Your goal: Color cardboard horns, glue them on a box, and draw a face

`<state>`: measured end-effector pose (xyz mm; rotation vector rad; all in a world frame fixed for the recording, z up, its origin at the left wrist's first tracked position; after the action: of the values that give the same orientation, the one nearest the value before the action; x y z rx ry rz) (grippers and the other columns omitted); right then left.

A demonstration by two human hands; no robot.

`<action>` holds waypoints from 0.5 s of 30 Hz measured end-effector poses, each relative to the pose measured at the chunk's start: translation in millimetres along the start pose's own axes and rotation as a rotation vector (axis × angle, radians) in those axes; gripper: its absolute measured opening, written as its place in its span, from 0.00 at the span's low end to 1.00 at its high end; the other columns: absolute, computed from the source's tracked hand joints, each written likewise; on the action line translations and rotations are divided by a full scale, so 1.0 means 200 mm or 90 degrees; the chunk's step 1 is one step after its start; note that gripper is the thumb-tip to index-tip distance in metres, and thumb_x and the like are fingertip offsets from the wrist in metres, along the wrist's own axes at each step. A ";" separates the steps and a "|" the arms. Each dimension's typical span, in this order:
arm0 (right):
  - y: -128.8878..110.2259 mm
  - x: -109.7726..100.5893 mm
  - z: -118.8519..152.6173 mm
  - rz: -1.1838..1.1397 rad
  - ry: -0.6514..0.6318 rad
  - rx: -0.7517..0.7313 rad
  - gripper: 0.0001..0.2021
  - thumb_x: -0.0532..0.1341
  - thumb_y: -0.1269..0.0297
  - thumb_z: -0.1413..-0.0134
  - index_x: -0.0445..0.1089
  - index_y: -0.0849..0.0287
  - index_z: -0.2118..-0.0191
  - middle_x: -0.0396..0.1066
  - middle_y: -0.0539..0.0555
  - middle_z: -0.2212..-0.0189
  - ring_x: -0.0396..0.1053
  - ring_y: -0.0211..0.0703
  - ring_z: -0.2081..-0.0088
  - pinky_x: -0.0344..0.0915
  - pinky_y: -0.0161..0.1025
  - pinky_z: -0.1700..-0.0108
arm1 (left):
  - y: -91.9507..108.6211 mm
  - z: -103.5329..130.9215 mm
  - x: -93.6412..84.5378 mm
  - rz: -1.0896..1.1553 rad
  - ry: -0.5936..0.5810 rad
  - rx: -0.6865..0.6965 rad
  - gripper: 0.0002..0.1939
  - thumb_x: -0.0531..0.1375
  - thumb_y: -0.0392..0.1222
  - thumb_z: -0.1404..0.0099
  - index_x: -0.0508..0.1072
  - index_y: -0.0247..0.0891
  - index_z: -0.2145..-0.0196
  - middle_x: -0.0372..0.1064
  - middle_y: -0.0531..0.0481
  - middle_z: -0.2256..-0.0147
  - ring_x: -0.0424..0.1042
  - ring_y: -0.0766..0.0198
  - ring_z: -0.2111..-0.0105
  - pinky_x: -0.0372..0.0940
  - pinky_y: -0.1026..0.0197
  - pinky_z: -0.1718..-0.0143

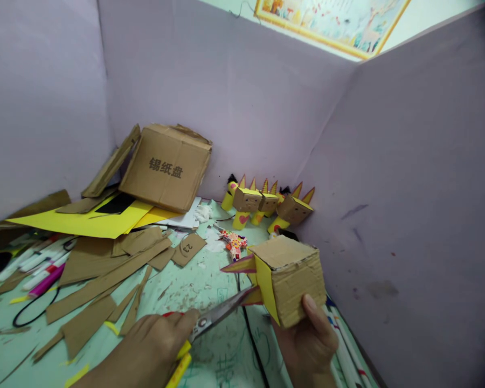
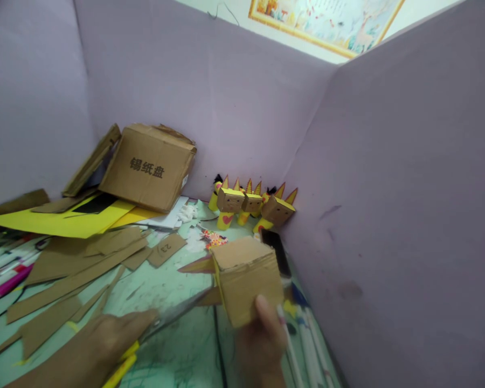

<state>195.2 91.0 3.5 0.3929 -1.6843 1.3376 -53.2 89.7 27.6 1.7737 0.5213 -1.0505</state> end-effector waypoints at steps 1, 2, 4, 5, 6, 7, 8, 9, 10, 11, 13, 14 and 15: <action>0.00 0.00 0.00 0.005 -0.010 0.001 0.28 0.67 0.66 0.57 0.68 0.46 0.46 0.79 0.49 0.60 0.77 0.46 0.60 0.74 0.41 0.60 | 0.00 0.00 0.00 -0.003 -0.006 0.007 0.20 0.52 0.34 0.48 0.73 0.46 0.59 0.75 0.52 0.71 0.72 0.60 0.73 0.65 0.62 0.66; 0.00 0.01 0.00 0.010 -0.018 0.001 0.27 0.67 0.66 0.56 0.68 0.46 0.46 0.79 0.49 0.60 0.77 0.46 0.60 0.74 0.42 0.60 | 0.01 0.00 0.00 -0.007 -0.011 0.013 0.19 0.52 0.34 0.48 0.73 0.46 0.60 0.75 0.53 0.72 0.72 0.60 0.74 0.65 0.62 0.67; 0.00 0.02 0.01 0.017 -0.027 0.002 0.26 0.66 0.65 0.55 0.68 0.47 0.47 0.79 0.49 0.59 0.77 0.47 0.61 0.74 0.43 0.59 | 0.01 0.00 0.00 -0.008 -0.015 0.021 0.19 0.52 0.35 0.48 0.73 0.47 0.60 0.74 0.53 0.74 0.72 0.60 0.75 0.65 0.63 0.69; 0.00 0.02 0.01 0.018 -0.028 0.001 0.26 0.66 0.65 0.56 0.68 0.47 0.47 0.79 0.50 0.59 0.77 0.48 0.62 0.74 0.45 0.59 | 0.02 0.00 0.00 -0.009 -0.015 0.024 0.19 0.52 0.35 0.48 0.73 0.47 0.59 0.74 0.52 0.74 0.72 0.60 0.75 0.65 0.63 0.69; 0.00 0.02 0.01 0.018 -0.026 0.001 0.27 0.66 0.65 0.56 0.68 0.48 0.47 0.78 0.50 0.59 0.77 0.49 0.62 0.74 0.46 0.59 | 0.02 0.00 -0.01 -0.007 -0.013 0.027 0.19 0.52 0.35 0.48 0.73 0.46 0.59 0.74 0.52 0.75 0.72 0.60 0.75 0.65 0.63 0.69; 0.00 0.03 0.01 0.018 -0.021 0.002 0.27 0.66 0.65 0.57 0.68 0.48 0.46 0.78 0.51 0.59 0.77 0.50 0.62 0.73 0.48 0.59 | 0.03 0.00 -0.02 0.000 -0.012 0.025 0.18 0.52 0.35 0.47 0.73 0.46 0.60 0.74 0.52 0.76 0.72 0.59 0.75 0.65 0.63 0.69; 0.00 0.03 0.01 0.017 -0.011 0.002 0.28 0.66 0.65 0.57 0.68 0.48 0.46 0.78 0.51 0.59 0.77 0.50 0.62 0.73 0.48 0.59 | 0.03 0.00 -0.02 0.011 -0.011 0.020 0.18 0.52 0.35 0.47 0.73 0.46 0.61 0.73 0.52 0.76 0.72 0.60 0.75 0.65 0.63 0.69; 0.00 0.04 0.01 0.016 0.005 0.000 0.28 0.66 0.65 0.58 0.68 0.48 0.46 0.78 0.51 0.59 0.76 0.50 0.62 0.73 0.48 0.60 | 0.04 -0.01 -0.03 0.025 -0.011 0.013 0.16 0.52 0.36 0.48 0.73 0.46 0.63 0.72 0.53 0.77 0.71 0.60 0.75 0.64 0.64 0.70; -0.01 0.05 0.01 0.016 0.026 -0.001 0.29 0.66 0.65 0.58 0.67 0.48 0.46 0.79 0.51 0.59 0.76 0.50 0.62 0.73 0.47 0.61 | 0.04 -0.01 -0.04 0.039 -0.011 0.003 0.15 0.52 0.36 0.48 0.73 0.46 0.65 0.72 0.54 0.78 0.71 0.60 0.77 0.63 0.64 0.71; -0.01 0.07 0.01 0.016 0.049 0.001 0.29 0.65 0.65 0.58 0.67 0.47 0.46 0.79 0.50 0.61 0.76 0.49 0.63 0.73 0.46 0.62 | 0.03 -0.02 -0.06 0.052 -0.010 -0.007 0.14 0.52 0.36 0.49 0.73 0.46 0.67 0.70 0.55 0.79 0.69 0.61 0.78 0.62 0.65 0.73; -0.02 0.10 0.00 0.016 0.084 0.015 0.28 0.64 0.63 0.57 0.67 0.48 0.46 0.79 0.50 0.63 0.76 0.49 0.64 0.72 0.45 0.64 | 0.03 -0.04 -0.08 0.063 -0.001 -0.023 0.12 0.52 0.36 0.51 0.72 0.45 0.71 0.68 0.57 0.81 0.67 0.63 0.80 0.59 0.66 0.76; -0.01 0.13 0.00 0.017 0.087 0.029 0.28 0.64 0.62 0.57 0.67 0.49 0.46 0.79 0.50 0.64 0.76 0.49 0.63 0.71 0.46 0.63 | 0.02 -0.05 -0.10 0.065 0.009 -0.030 0.11 0.51 0.36 0.52 0.71 0.45 0.73 0.68 0.58 0.81 0.66 0.63 0.81 0.58 0.66 0.76; -0.01 0.15 -0.01 0.019 0.084 0.042 0.28 0.63 0.62 0.56 0.67 0.50 0.45 0.79 0.50 0.65 0.75 0.49 0.63 0.71 0.47 0.62 | 0.01 -0.05 -0.11 0.068 0.020 -0.040 0.10 0.51 0.36 0.52 0.70 0.44 0.74 0.67 0.58 0.82 0.65 0.64 0.81 0.57 0.67 0.77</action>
<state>181.5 99.9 28.6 0.3120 -1.5456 1.4123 -58.8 100.8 49.0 1.7454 0.4684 -0.9252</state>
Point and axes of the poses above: each hand's wrist, its own z-axis away from the middle knuckle, its own x-axis out of the palm, y = z × x, the point moved 5 cm from there along -z, towards the middle knuckle
